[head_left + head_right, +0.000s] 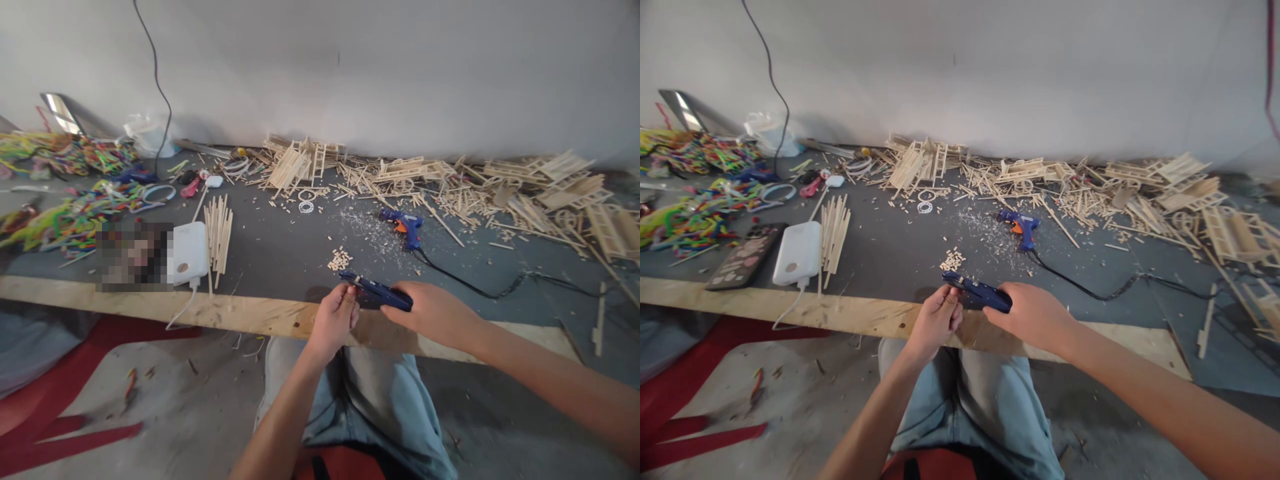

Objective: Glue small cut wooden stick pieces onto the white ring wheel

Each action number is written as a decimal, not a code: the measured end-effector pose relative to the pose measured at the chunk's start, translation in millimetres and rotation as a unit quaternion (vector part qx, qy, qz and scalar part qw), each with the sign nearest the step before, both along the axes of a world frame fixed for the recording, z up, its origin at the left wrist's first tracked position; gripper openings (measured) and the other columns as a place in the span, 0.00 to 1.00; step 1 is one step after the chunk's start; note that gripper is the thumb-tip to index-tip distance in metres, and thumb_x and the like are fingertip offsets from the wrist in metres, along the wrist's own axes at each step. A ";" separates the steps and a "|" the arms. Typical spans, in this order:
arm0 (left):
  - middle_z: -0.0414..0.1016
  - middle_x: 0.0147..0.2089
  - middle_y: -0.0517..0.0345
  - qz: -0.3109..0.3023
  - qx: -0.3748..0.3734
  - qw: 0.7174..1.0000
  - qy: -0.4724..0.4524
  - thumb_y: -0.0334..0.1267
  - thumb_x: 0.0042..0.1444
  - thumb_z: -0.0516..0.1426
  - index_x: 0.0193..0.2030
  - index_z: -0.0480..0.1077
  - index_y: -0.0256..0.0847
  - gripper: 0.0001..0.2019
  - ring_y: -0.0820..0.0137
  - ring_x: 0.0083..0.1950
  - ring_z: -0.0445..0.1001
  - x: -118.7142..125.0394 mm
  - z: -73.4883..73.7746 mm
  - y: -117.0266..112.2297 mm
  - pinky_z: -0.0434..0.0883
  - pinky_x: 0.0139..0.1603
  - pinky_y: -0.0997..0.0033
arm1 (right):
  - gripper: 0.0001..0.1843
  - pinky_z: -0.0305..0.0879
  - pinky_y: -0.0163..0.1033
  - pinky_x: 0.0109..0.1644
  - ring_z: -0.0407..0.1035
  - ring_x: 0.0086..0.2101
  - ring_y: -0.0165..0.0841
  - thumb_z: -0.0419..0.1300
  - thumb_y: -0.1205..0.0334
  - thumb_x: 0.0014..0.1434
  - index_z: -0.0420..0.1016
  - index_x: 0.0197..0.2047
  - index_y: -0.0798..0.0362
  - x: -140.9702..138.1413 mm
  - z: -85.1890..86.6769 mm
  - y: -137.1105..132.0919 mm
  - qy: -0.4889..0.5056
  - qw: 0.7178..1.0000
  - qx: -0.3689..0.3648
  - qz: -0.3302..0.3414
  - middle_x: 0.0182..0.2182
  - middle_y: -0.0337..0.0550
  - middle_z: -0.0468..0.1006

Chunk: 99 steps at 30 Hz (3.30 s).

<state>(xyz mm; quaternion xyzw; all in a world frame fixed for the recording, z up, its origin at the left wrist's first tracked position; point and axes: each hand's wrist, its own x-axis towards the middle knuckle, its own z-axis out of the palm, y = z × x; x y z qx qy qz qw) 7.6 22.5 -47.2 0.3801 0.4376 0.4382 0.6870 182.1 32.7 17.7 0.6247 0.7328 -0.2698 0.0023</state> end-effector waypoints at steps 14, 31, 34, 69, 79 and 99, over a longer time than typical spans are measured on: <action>0.55 0.19 0.68 0.014 -0.027 0.997 0.074 0.55 0.58 0.51 0.29 0.58 0.40 0.19 0.81 0.18 0.54 0.6 1.7 3.1 0.50 0.18 0.81 | 0.18 0.49 0.36 0.26 0.65 0.24 0.33 0.52 0.49 0.59 0.73 0.29 0.53 -2.1 -10.6 10.5 -0.028 0.997 -0.068 -0.007 0.24 0.46 0.76; 0.54 0.20 0.69 -0.003 -0.086 0.993 0.085 0.48 0.59 0.49 0.35 0.64 0.39 0.14 0.81 0.17 0.53 -2.9 12.7 8.5 0.49 0.16 0.82 | 0.22 0.48 0.36 0.28 0.64 0.23 0.33 0.49 0.47 0.60 0.74 0.28 0.54 5.8 -27.1 19.4 -0.047 0.997 -0.066 -0.012 0.22 0.46 0.74; 0.55 0.20 0.68 -0.018 -0.088 0.991 0.097 0.48 0.59 0.49 0.36 0.64 0.39 0.13 0.81 0.17 0.54 -5.2 13.1 8.0 0.51 0.16 0.82 | 0.22 0.48 0.36 0.27 0.65 0.24 0.35 0.49 0.46 0.60 0.73 0.27 0.53 8.4 -26.4 21.7 -0.056 0.995 -0.074 -0.024 0.22 0.47 0.74; 0.78 0.40 0.51 0.023 0.250 0.727 0.639 0.40 0.59 0.53 0.46 0.77 0.43 0.14 0.61 0.43 0.73 -73.7 -12.4 225.4 0.66 0.41 0.67 | 0.21 0.62 0.34 0.23 0.68 0.19 0.30 0.53 0.41 0.53 0.65 0.23 0.51 38.7 -62.0 23.9 0.268 0.904 -0.176 -0.285 0.17 0.38 0.71; 0.77 0.39 0.53 -0.005 0.224 0.736 0.638 0.49 0.57 0.55 0.43 0.79 0.51 0.14 0.61 0.42 0.72 -67.1 -7.7 233.0 0.64 0.36 0.67 | 0.22 0.61 0.33 0.23 0.67 0.19 0.30 0.52 0.41 0.54 0.65 0.23 0.51 38.7 -62.3 24.6 0.269 0.909 -0.178 -0.265 0.17 0.38 0.70; 0.80 0.46 0.54 0.052 0.190 0.886 0.419 0.46 0.53 0.58 0.44 0.78 0.42 0.15 0.63 0.46 0.75 -82.8 8.0 186.9 0.68 0.47 0.67 | 0.21 0.60 0.32 0.22 0.64 0.17 0.26 0.53 0.43 0.56 0.65 0.24 0.52 35.0 -57.7 24.0 0.303 0.891 -0.145 -0.304 0.17 0.34 0.68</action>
